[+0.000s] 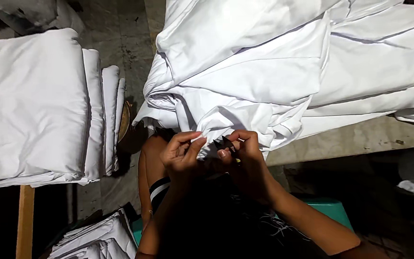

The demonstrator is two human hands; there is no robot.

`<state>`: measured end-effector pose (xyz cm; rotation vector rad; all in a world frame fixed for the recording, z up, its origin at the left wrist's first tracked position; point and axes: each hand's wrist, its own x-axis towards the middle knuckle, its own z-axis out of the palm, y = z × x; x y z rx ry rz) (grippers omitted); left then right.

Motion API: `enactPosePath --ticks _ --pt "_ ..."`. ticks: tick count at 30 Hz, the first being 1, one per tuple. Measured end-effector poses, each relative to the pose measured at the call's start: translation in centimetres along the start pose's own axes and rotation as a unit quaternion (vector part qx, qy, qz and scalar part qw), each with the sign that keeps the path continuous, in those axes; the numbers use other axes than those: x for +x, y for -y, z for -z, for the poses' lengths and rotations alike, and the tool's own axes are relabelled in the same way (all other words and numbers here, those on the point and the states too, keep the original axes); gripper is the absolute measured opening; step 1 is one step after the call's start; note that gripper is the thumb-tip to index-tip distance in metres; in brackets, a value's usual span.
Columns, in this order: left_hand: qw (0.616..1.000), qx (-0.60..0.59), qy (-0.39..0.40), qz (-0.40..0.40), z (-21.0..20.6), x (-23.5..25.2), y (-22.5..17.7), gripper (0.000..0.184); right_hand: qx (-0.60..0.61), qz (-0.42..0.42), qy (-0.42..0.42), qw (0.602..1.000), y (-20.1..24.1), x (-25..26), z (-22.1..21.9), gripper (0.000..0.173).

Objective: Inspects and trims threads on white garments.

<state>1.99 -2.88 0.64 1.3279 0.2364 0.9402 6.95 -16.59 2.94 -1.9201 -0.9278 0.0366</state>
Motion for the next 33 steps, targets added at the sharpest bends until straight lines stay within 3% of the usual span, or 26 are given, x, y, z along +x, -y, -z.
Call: enactPosePath --ticks 2,7,17,22,25,29,33 --pt "1.0 0.02 0.008 -0.009 0.3 0.0 -0.1 0.01 -0.001 0.003 0.003 1.0 0.1 -0.2 0.2 0.023" --pt "0.992 -0.075 0.104 -0.01 1.4 -0.5 -1.2 0.02 -0.003 0.036 0.016 0.999 0.1 -0.5 -0.6 0.021" --pt "0.992 -0.012 0.12 -0.042 1.4 -0.9 -1.2 0.023 0.047 0.018 0.001 0.999 1.1 0.8 -1.2 0.021" --pt "0.991 -0.01 0.128 -0.031 1.5 -1.2 -0.7 0.024 0.092 0.152 -0.081 0.981 1.3 0.7 -0.9 0.019" --pt "0.993 -0.04 0.109 0.004 1.5 -1.1 -0.6 0.028 0.1 0.194 -0.053 0.974 1.5 0.5 -0.3 0.013" --pt "0.994 -0.072 0.071 0.048 1.4 -0.7 -0.5 0.016 0.043 0.133 0.073 0.987 0.0 -0.2 0.0 0.018" --pt "0.996 -0.058 0.046 0.056 0.3 -0.3 -0.1 0.045 0.04 -0.009 0.134 0.99 -1.1 -0.7 0.9 0.021"
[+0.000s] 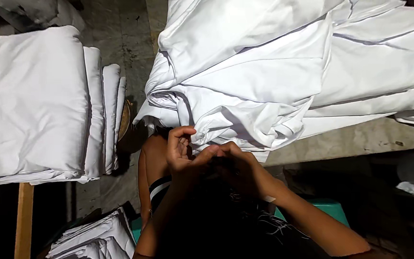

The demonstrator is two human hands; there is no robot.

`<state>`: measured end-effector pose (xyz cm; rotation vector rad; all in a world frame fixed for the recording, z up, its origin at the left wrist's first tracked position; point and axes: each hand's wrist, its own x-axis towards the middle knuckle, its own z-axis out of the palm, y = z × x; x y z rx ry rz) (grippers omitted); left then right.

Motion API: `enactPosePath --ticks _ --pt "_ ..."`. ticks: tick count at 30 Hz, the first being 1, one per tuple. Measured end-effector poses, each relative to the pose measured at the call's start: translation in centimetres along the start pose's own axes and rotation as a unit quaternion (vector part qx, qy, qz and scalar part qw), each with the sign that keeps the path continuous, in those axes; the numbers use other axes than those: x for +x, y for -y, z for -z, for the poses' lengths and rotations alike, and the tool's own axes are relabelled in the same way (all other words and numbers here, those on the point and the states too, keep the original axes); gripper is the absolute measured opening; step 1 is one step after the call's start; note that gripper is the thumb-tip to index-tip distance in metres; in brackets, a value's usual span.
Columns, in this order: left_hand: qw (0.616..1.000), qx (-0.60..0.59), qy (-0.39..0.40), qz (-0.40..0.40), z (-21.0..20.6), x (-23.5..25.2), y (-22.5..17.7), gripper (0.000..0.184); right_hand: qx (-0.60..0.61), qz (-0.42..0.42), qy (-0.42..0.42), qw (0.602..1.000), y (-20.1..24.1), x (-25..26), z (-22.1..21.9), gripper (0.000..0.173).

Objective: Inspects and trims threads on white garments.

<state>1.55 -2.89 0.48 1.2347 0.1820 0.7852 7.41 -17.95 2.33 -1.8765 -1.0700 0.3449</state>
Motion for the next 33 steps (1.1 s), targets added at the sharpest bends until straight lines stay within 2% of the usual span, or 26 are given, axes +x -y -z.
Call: enactPosePath --ticks 2,6,7,11,14,17,19,22,23,25,27,28,29,30,31,33 --pt "0.999 0.029 -0.013 -0.024 -0.5 0.3 0.5 0.044 -0.026 -0.001 -0.039 0.999 -0.4 -0.1 0.5 0.022" --pt "0.996 0.058 -0.034 -0.06 -0.7 0.5 0.6 0.013 -0.053 0.024 -0.101 0.993 -0.6 0.3 1.2 0.021" --pt "0.995 0.066 -0.034 -0.063 -0.5 0.4 0.4 0.01 -0.056 0.034 -0.113 0.991 -0.5 0.4 1.2 0.021" --pt "0.994 0.059 0.046 -0.077 1.3 -0.2 -0.9 0.024 -0.067 0.076 -0.123 0.987 -0.1 0.9 0.7 0.021" --pt "0.994 0.015 0.084 -0.061 2.0 -0.8 -1.4 0.02 -0.074 0.099 -0.118 0.985 0.4 1.5 -0.2 0.02" --pt "0.993 0.035 0.097 -0.061 1.7 -1.1 -1.7 0.019 -0.13 0.149 -0.13 0.971 1.2 2.2 -0.7 0.017" --pt "0.992 0.054 0.092 -0.073 1.6 -1.1 -1.6 0.022 -0.163 0.167 -0.145 0.962 1.6 2.7 -0.8 0.016" --pt "0.993 0.055 0.071 -0.075 1.6 -1.0 -1.2 0.036 -0.163 0.151 -0.177 0.959 2.0 3.0 -0.2 0.018" --pt "0.995 0.05 0.062 -0.059 1.7 -0.9 -1.0 0.035 -0.146 0.152 -0.194 0.958 2.1 3.2 -0.1 0.018" --pt "0.998 0.048 0.035 -0.008 1.3 -0.9 -0.4 0.019 -0.101 0.159 -0.223 0.956 2.4 3.8 0.0 0.022" --pt "0.996 0.071 0.012 0.047 0.5 -0.8 0.2 0.036 -0.083 0.138 -0.204 0.966 2.5 4.3 0.1 0.027" --pt "0.993 0.102 0.009 0.057 0.4 -0.9 0.3 0.03 -0.093 0.117 -0.185 0.971 2.5 4.4 0.2 0.028" --pt "0.989 0.144 0.008 0.044 0.4 -1.3 0.3 0.013 -0.108 0.094 -0.169 0.975 2.2 4.6 0.3 0.03" --pt "0.983 0.184 0.026 0.012 0.8 -1.8 0.0 0.013 -0.126 0.072 -0.154 0.977 1.9 4.5 0.6 0.031" --pt "0.977 0.206 0.049 -0.021 1.4 -2.3 -0.4 0.024 -0.132 0.065 -0.145 0.978 1.6 4.1 1.1 0.031" --pt "0.975 0.191 0.1 -0.056 2.5 -3.1 -1.3 0.027 -0.133 0.086 -0.143 0.977 1.1 2.8 2.2 0.028"
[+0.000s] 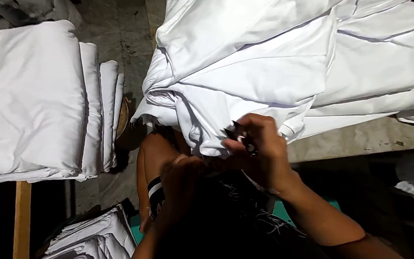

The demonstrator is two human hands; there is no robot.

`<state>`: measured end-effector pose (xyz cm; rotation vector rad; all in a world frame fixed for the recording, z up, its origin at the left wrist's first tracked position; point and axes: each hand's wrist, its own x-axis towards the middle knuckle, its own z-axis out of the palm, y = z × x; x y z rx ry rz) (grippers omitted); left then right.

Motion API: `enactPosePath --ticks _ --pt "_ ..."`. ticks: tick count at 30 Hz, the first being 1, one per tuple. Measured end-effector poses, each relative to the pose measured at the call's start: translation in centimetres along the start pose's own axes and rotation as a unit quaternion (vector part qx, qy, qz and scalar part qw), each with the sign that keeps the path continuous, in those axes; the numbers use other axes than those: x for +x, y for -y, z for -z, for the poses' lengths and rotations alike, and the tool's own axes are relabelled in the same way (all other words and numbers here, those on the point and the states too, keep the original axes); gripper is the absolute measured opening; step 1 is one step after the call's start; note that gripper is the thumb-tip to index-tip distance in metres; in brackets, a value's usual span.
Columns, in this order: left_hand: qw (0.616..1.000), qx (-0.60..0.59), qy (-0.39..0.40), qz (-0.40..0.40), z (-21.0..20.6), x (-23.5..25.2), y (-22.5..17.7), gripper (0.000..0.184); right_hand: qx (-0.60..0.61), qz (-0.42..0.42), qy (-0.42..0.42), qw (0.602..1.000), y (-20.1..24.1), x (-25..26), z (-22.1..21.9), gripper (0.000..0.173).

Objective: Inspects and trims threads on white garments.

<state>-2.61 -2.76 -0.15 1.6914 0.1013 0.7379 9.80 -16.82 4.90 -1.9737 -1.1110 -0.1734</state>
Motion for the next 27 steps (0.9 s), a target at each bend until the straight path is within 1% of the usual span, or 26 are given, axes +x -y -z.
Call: enactPosePath --ticks 1,4,6,7,8,10,11,12,15,16,18,21,22,25,27 --pt "0.999 -0.029 0.025 0.001 0.2 -0.3 -0.2 0.026 -0.002 0.007 -0.002 1.0 -0.3 -0.7 0.5 0.027" --pt "0.977 -0.168 0.112 0.067 -0.5 -0.3 0.0 0.028 -0.014 0.012 -0.003 1.0 -0.8 -2.4 0.7 0.025" --pt "0.955 -0.257 0.131 0.067 -1.6 0.0 0.8 0.035 -0.036 0.001 -0.004 0.999 -0.6 -3.0 0.5 0.025" --pt "0.948 -0.293 0.113 0.058 -2.2 0.0 1.2 0.034 -0.051 -0.007 -0.006 0.999 -0.5 -3.1 0.4 0.025" --pt "0.939 -0.33 0.077 0.055 -2.7 0.1 1.4 0.03 -0.064 -0.016 -0.007 0.998 -0.4 -3.2 0.3 0.025" --pt "0.924 -0.379 0.017 0.053 -3.5 0.4 1.3 0.018 -0.076 -0.034 -0.006 0.996 -0.1 -3.4 0.1 0.022" --pt "0.924 -0.378 0.001 0.051 -3.7 0.5 1.0 0.014 -0.077 -0.038 -0.009 0.996 -0.1 -3.4 0.1 0.022" --pt "0.93 -0.362 -0.01 0.053 -4.0 0.7 0.7 0.016 -0.078 -0.04 -0.011 0.996 0.0 -3.4 0.0 0.021" --pt "0.958 -0.265 -0.057 0.091 -4.2 1.1 0.1 0.035 -0.075 -0.04 -0.008 0.996 0.0 -3.4 -0.2 0.02" --pt "0.964 -0.236 -0.074 0.099 -4.2 1.2 0.0 0.037 -0.069 -0.041 -0.004 0.997 0.1 -3.4 -0.3 0.02" --pt "0.969 -0.206 -0.093 0.095 -4.3 1.4 0.1 0.033 -0.054 -0.049 0.004 0.997 0.2 -3.4 -0.5 0.02" --pt "0.979 -0.164 -0.114 0.05 -4.5 1.5 0.6 0.016 -0.024 -0.055 0.007 0.998 0.3 -3.6 -0.7 0.022" --pt "0.981 -0.148 -0.117 0.038 -4.5 1.6 0.8 0.013 -0.022 -0.052 0.005 0.998 0.3 -3.6 -0.7 0.022" --pt "0.985 -0.116 -0.125 0.018 -4.6 1.8 1.0 0.015 -0.027 -0.048 0.008 0.998 0.3 -3.6 -0.6 0.022" --pt "0.984 -0.127 -0.126 0.017 -4.5 1.8 1.0 0.006 -0.028 -0.05 0.008 0.998 0.3 -3.5 -0.7 0.022"
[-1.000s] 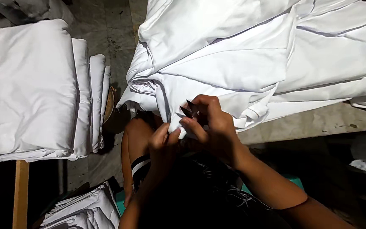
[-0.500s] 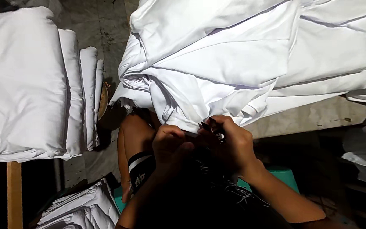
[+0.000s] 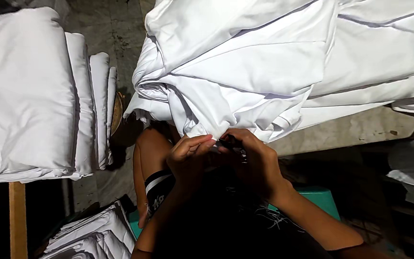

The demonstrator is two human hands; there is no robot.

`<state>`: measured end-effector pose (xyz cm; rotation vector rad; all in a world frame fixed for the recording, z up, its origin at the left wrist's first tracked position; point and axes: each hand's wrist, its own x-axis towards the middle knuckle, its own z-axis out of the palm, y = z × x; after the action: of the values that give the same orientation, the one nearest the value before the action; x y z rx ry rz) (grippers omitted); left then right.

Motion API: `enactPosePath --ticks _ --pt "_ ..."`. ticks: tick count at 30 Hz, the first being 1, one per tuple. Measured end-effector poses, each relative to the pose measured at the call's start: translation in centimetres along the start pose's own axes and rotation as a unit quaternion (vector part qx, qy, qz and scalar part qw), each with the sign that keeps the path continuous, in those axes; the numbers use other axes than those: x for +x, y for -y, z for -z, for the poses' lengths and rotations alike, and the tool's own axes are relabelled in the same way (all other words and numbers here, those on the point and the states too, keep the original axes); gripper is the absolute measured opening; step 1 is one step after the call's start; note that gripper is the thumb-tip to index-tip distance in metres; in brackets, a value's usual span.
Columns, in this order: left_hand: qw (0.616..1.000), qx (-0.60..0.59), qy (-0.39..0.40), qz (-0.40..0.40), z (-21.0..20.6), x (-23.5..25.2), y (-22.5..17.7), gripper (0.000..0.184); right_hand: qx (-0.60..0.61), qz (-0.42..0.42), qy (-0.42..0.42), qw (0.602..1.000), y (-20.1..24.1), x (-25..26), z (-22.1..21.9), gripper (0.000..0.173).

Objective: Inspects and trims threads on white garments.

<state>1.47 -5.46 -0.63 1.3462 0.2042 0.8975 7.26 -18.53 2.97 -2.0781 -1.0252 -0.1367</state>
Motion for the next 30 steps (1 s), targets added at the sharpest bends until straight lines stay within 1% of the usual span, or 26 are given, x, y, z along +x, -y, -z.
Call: enactPosePath --ticks 1,3,6,9,19,21,23,26,27,28,29,30 --pt "1.0 -0.006 0.009 0.005 0.2 0.0 -0.2 0.004 0.003 0.001 -0.002 1.0 0.0 0.0 0.0 0.022" --pt "0.999 -0.015 0.04 0.015 0.6 0.0 -0.8 0.006 0.012 0.003 -0.005 1.0 0.0 0.0 -0.1 0.02" --pt "0.995 -0.061 0.073 0.027 0.9 -0.3 -1.3 0.008 0.012 0.008 -0.005 1.0 0.0 0.1 -0.2 0.02" --pt "0.992 -0.095 0.078 0.039 1.0 -0.5 -1.4 0.009 0.008 0.014 -0.007 1.0 0.1 0.1 -0.3 0.02" --pt "0.993 -0.078 0.085 0.02 0.8 -0.6 -1.3 0.008 -0.004 0.028 -0.001 1.0 0.2 0.1 -0.2 0.022" --pt "0.99 -0.111 0.088 0.02 1.0 -0.6 -1.2 0.013 -0.002 0.016 0.004 1.0 0.0 0.1 0.0 0.021" --pt "0.984 -0.15 0.08 0.054 1.2 -0.5 -1.4 0.017 -0.023 0.01 0.006 1.0 -0.2 0.1 0.3 0.02" --pt "0.967 -0.192 0.018 0.166 1.3 -0.5 -1.7 0.012 -0.097 0.034 -0.026 0.994 -0.7 0.4 1.0 0.022" --pt "0.962 -0.187 -0.011 0.196 1.3 -0.4 -1.7 0.009 -0.113 0.04 -0.039 0.992 -0.8 0.4 1.2 0.024" --pt "0.965 -0.153 -0.028 0.21 1.2 -0.3 -1.6 0.015 -0.124 0.046 -0.051 0.99 -1.0 0.3 1.4 0.025" --pt "0.975 -0.089 -0.031 0.203 1.2 -0.1 -1.3 0.017 -0.132 0.052 -0.062 0.988 -1.0 0.2 1.5 0.026" --pt "0.983 -0.014 -0.032 0.178 1.2 0.0 -0.9 0.019 -0.138 0.059 -0.07 0.986 -1.1 0.1 1.6 0.026"
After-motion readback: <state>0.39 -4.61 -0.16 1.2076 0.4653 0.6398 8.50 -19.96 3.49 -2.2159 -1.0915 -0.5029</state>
